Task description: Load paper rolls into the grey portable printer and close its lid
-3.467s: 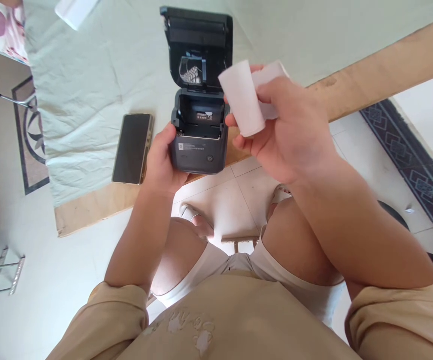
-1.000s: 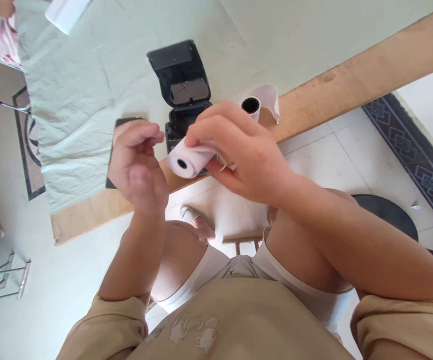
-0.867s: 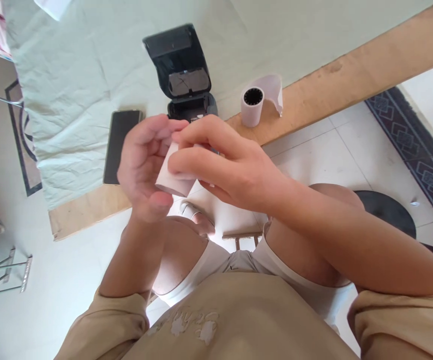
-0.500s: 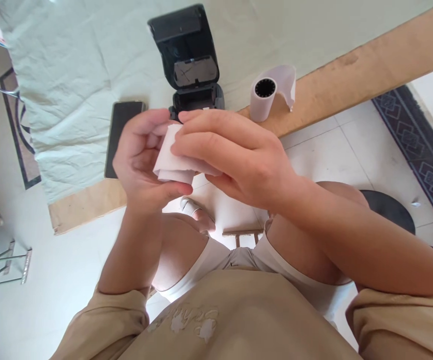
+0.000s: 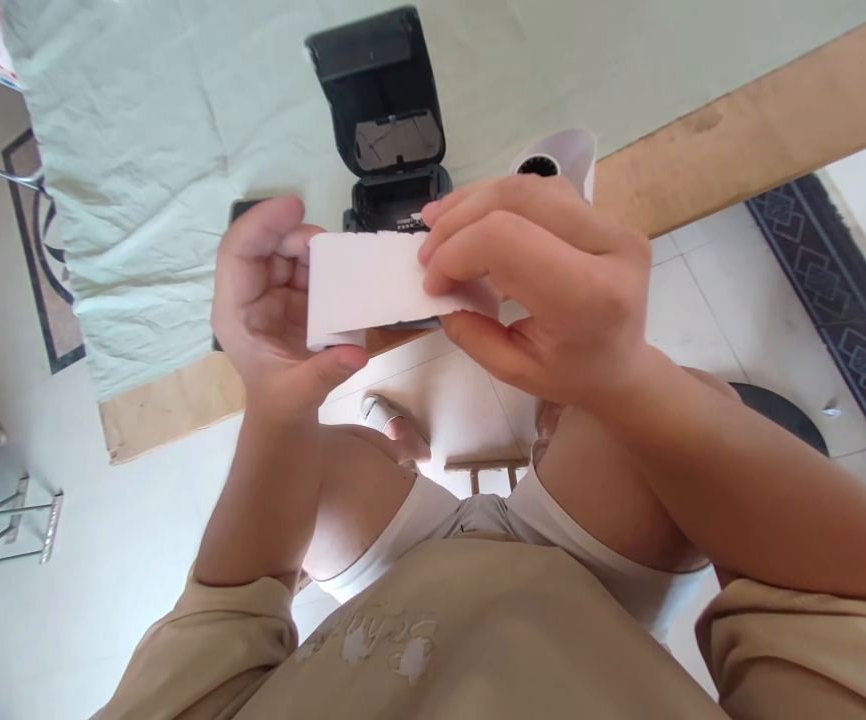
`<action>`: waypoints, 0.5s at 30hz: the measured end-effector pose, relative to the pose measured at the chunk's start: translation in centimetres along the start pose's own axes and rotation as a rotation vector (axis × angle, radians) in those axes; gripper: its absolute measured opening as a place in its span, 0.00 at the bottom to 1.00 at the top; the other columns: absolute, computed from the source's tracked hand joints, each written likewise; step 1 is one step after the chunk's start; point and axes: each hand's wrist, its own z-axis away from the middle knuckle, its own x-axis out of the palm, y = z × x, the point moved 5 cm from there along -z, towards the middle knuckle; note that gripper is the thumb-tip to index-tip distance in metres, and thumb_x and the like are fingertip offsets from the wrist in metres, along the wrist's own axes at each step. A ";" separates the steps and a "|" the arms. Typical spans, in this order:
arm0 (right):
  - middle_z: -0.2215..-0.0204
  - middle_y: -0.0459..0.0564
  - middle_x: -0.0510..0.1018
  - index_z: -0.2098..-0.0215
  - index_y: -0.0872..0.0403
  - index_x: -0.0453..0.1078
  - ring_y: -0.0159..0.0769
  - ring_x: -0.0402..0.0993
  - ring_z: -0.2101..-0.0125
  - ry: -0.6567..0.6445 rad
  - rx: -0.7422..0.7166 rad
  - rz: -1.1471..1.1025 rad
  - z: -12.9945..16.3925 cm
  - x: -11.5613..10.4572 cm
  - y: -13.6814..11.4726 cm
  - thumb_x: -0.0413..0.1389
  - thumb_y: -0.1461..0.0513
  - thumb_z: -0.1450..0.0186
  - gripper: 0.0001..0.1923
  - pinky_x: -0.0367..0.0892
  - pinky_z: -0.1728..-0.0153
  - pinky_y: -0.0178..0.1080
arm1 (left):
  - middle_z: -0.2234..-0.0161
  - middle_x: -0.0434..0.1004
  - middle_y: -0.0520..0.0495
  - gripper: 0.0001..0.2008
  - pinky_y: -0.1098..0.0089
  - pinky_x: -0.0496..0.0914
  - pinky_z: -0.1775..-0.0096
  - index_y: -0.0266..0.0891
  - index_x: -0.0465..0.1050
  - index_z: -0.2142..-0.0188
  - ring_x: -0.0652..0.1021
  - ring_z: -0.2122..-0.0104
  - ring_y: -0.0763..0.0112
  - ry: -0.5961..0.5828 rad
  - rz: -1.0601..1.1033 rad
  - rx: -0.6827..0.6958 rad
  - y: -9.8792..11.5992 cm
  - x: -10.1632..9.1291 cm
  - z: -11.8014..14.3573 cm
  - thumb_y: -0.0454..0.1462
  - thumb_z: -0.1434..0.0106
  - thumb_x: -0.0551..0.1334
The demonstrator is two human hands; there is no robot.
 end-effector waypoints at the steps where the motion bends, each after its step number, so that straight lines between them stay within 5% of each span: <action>1: 0.67 0.43 0.83 0.67 0.48 0.69 0.38 0.85 0.60 0.003 0.008 0.004 0.0 -0.2 0.1 0.58 0.70 0.39 0.09 0.85 0.53 0.43 | 0.50 0.78 0.48 0.41 0.66 0.75 0.44 0.52 0.71 0.40 0.79 0.47 0.58 0.015 0.020 0.032 0.0 0.0 0.0 0.64 0.47 0.75; 5: 0.66 0.42 0.83 0.67 0.48 0.68 0.39 0.85 0.58 -0.015 -0.002 0.011 0.5 0.0 0.0 0.59 0.69 0.40 0.09 0.83 0.57 0.44 | 0.49 0.77 0.51 0.27 0.68 0.75 0.41 0.56 0.75 0.40 0.79 0.46 0.65 0.038 0.109 0.095 -0.6 0.2 -0.2 0.50 0.38 0.74; 7: 0.61 0.43 0.84 0.66 0.49 0.67 0.39 0.85 0.57 -0.014 -0.035 0.010 1.0 0.6 -0.4 0.58 0.68 0.40 0.08 0.83 0.57 0.45 | 0.51 0.79 0.51 0.30 0.68 0.78 0.47 0.54 0.76 0.42 0.81 0.50 0.64 0.033 0.125 0.164 -0.4 0.3 -0.1 0.57 0.40 0.74; 10: 0.53 0.44 0.83 0.67 0.50 0.64 0.37 0.84 0.55 -0.003 -0.040 0.000 1.5 1.6 -1.1 0.57 0.69 0.38 0.08 0.84 0.56 0.45 | 0.46 0.80 0.48 0.38 0.61 0.79 0.45 0.54 0.72 0.41 0.79 0.41 0.52 0.028 0.013 -0.062 -0.8 0.8 0.1 0.68 0.43 0.69; 12: 0.52 0.44 0.82 0.67 0.50 0.63 0.36 0.83 0.54 -0.018 -0.025 -0.009 1.6 2.0 -1.4 0.56 0.71 0.38 0.10 0.83 0.55 0.44 | 0.40 0.77 0.51 0.31 0.59 0.78 0.40 0.58 0.72 0.41 0.77 0.36 0.53 0.015 -0.016 -0.129 -0.3 1.3 0.4 0.64 0.38 0.68; 15: 0.52 0.45 0.82 0.68 0.50 0.62 0.37 0.82 0.53 -0.019 -0.019 -0.014 1.5 2.1 -1.6 0.57 0.71 0.38 0.11 0.83 0.53 0.45 | 0.42 0.79 0.58 0.17 0.63 0.77 0.40 0.66 0.77 0.44 0.80 0.40 0.63 0.023 0.105 -0.051 0.9 2.1 0.5 0.55 0.32 0.68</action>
